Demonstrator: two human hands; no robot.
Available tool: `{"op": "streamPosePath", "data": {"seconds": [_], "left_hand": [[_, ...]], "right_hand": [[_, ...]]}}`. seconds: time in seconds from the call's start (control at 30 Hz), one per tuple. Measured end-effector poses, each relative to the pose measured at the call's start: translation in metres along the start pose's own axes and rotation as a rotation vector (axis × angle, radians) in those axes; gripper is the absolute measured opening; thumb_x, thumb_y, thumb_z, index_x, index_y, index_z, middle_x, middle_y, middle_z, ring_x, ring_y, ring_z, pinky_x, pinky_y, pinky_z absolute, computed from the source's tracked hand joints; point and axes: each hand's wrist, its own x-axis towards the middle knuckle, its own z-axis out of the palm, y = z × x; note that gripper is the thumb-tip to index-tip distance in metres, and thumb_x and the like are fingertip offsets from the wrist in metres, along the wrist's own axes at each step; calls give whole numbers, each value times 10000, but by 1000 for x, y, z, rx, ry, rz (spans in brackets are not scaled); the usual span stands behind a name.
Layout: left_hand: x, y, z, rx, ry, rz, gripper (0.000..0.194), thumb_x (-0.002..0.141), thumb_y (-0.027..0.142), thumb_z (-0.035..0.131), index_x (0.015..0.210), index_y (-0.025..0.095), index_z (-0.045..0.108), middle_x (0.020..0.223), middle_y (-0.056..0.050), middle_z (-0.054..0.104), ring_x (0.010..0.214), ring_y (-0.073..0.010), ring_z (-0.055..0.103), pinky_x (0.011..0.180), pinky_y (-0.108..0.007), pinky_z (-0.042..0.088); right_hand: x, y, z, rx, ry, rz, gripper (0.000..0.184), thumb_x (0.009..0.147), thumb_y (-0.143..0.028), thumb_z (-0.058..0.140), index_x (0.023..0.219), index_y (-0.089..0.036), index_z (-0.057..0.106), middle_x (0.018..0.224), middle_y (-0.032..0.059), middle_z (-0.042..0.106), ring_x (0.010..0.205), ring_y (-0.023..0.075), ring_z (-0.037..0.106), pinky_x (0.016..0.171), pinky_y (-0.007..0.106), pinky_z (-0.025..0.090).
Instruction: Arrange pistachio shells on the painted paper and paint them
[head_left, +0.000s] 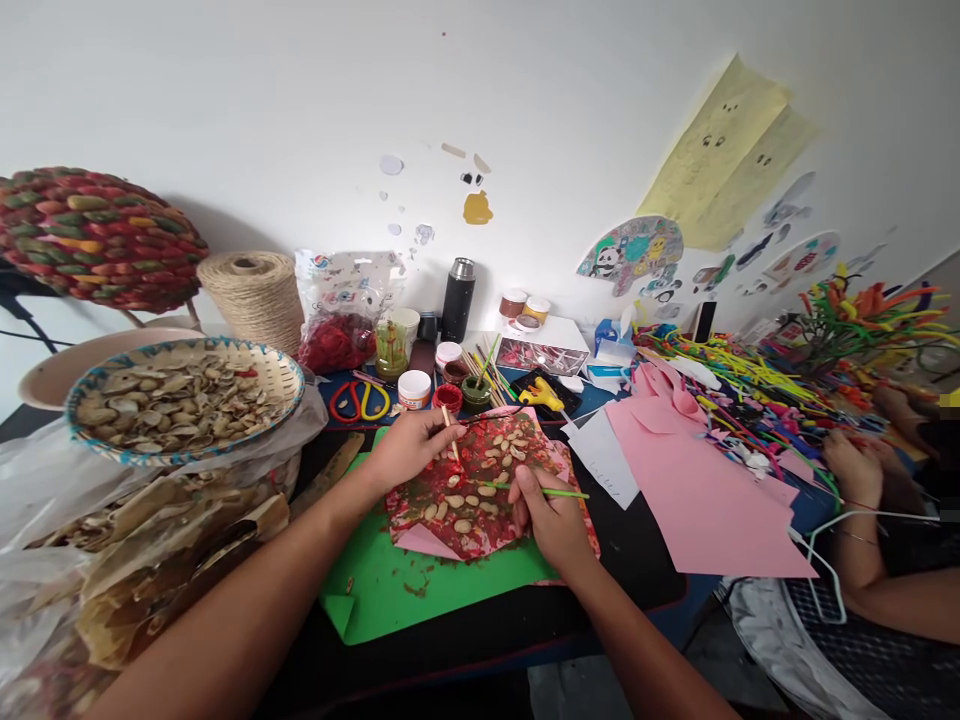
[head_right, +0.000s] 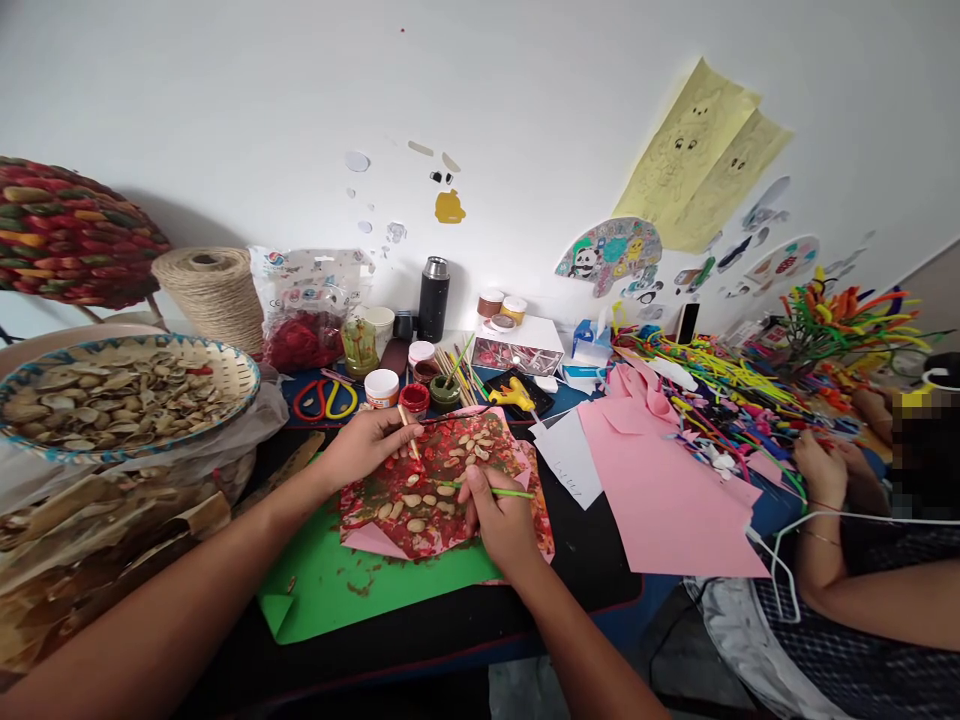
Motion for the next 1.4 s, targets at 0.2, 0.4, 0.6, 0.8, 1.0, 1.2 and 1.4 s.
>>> {"op": "streamPosePath", "data": {"seconds": [0.2, 0.4, 0.6, 0.8, 1.0, 1.2, 1.4], "left_hand": [[-1, -2, 4, 109, 96, 45, 398, 1032, 500, 531, 830, 188, 672, 725, 0, 694, 692, -172, 629, 680, -266, 441], [-1, -2, -1, 70, 20, 30, 427, 1024, 545, 547, 818, 189, 662, 694, 10, 682, 644, -160, 601, 637, -254, 426], [0, -1, -2, 163, -13, 71, 413, 1036, 508, 521, 823, 183, 663, 723, -1, 686, 674, -158, 591, 657, -258, 411], [0, -1, -2, 150, -17, 66, 428, 1041, 532, 523, 812, 193, 651, 692, 3, 677, 649, -162, 587, 639, -260, 406], [0, -2, -2, 132, -26, 52, 419, 1040, 538, 526, 828, 199, 650, 671, 3, 672, 646, -171, 602, 628, -260, 410], [0, 1, -2, 133, -22, 52, 430, 1035, 540, 515, 806, 197, 634, 699, -1, 691, 655, -169, 604, 642, -263, 411], [0, -2, -1, 126, -25, 38, 414, 1029, 532, 518, 822, 195, 639, 680, 1, 670, 646, -170, 592, 625, -262, 400]], "right_hand": [[0, 2, -1, 16, -5, 2, 585, 1026, -709, 561, 719, -214, 623, 465, -50, 505, 387, 122, 524, 425, 230, 377], [0, 1, -2, 35, -1, 6, 586, 1016, -716, 576, 716, -215, 626, 461, -49, 512, 388, 124, 528, 423, 231, 381], [4, -6, 1, 30, 41, -16, 599, 1012, -736, 566, 723, -215, 631, 459, -48, 514, 383, 127, 536, 410, 232, 376], [6, -6, 12, -42, -9, -48, 614, 1036, -734, 512, 698, -229, 601, 451, -43, 506, 407, 136, 524, 465, 251, 423], [5, -9, 7, -45, -20, -27, 634, 1018, -771, 502, 689, -234, 581, 450, -53, 467, 396, 135, 507, 432, 245, 386], [7, -6, 9, 29, 9, -15, 603, 1027, -738, 530, 711, -227, 585, 466, -59, 477, 396, 128, 525, 434, 233, 402], [7, -5, 6, -26, 25, -1, 614, 1017, -760, 526, 720, -227, 603, 467, -52, 490, 398, 137, 538, 434, 245, 396]]}}
